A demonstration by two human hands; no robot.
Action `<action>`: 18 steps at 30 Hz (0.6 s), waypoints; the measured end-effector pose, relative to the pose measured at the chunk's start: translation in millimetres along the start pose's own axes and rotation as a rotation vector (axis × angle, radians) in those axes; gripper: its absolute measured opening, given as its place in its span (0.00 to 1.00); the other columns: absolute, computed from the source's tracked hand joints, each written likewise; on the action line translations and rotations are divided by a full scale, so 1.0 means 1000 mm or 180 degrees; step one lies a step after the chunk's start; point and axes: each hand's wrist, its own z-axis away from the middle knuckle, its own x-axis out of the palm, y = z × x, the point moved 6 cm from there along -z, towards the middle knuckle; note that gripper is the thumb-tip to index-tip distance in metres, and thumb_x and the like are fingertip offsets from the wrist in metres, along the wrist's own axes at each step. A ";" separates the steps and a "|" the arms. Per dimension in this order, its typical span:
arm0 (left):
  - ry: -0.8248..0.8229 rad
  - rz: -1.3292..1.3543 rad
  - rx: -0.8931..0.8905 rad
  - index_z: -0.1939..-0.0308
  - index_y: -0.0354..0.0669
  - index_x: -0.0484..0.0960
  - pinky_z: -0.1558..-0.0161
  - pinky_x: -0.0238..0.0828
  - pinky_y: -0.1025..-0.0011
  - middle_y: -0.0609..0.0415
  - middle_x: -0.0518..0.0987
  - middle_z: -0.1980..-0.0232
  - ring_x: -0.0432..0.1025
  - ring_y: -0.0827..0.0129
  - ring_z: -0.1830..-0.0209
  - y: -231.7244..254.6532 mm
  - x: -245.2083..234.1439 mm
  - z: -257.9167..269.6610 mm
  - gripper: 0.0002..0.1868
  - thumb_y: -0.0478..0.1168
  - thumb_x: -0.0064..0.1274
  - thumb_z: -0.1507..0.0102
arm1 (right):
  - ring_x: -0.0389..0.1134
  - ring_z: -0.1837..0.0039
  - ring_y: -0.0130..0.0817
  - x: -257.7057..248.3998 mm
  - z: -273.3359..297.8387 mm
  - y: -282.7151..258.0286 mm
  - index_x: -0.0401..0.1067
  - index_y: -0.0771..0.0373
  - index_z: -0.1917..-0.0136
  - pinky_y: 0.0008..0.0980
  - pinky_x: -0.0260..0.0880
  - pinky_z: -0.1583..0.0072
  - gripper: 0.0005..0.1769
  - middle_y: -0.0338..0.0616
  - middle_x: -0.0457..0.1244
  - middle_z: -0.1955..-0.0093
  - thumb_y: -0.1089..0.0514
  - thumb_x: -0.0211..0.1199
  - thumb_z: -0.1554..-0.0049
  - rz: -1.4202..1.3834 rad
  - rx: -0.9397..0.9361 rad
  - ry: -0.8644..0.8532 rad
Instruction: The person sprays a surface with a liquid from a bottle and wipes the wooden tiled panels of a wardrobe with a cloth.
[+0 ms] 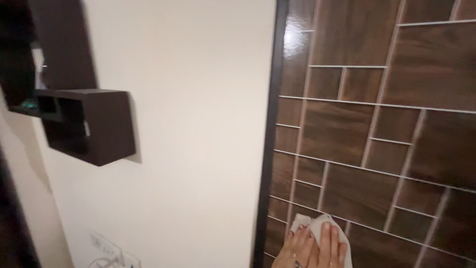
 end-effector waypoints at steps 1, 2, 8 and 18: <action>-0.0057 0.0428 -0.0244 0.25 0.39 0.70 0.35 0.68 0.49 0.44 0.74 0.28 0.69 0.48 0.36 -0.015 0.011 0.007 0.23 0.45 0.42 0.22 | 0.69 0.37 0.69 0.004 0.002 -0.010 0.74 0.67 0.46 0.59 0.64 0.45 0.09 0.77 0.64 0.38 0.63 0.63 0.40 -0.0035 -0.0002 0.0025; -0.0127 0.0862 -0.0486 0.25 0.35 0.67 0.32 0.64 0.47 0.39 0.71 0.27 0.67 0.43 0.32 -0.029 0.019 0.015 0.24 0.42 0.43 0.24 | 0.65 0.32 0.67 0.014 0.002 -0.016 0.72 0.69 0.43 0.63 0.62 0.39 0.15 0.75 0.61 0.34 0.62 0.57 0.43 -0.0480 0.0241 -0.0508; -0.0090 0.2192 -0.1182 0.26 0.22 0.60 0.19 0.51 0.46 0.25 0.60 0.21 0.56 0.34 0.18 -0.096 0.011 -0.008 0.27 0.29 0.40 0.30 | 0.51 0.20 0.57 0.022 -0.093 -0.015 0.66 0.74 0.33 0.57 0.52 0.26 0.27 0.65 0.52 0.22 0.61 0.49 0.44 -0.1333 0.0669 -0.1276; 0.0529 0.2384 -0.0846 0.25 0.31 0.60 0.15 0.52 0.47 0.33 0.61 0.20 0.58 0.42 0.16 -0.131 -0.011 -0.162 0.27 0.30 0.42 0.28 | 0.53 0.16 0.57 0.019 -0.200 0.074 0.69 0.76 0.32 0.56 0.53 0.18 0.17 0.63 0.52 0.18 0.68 0.53 0.33 -0.0944 0.0886 -0.0555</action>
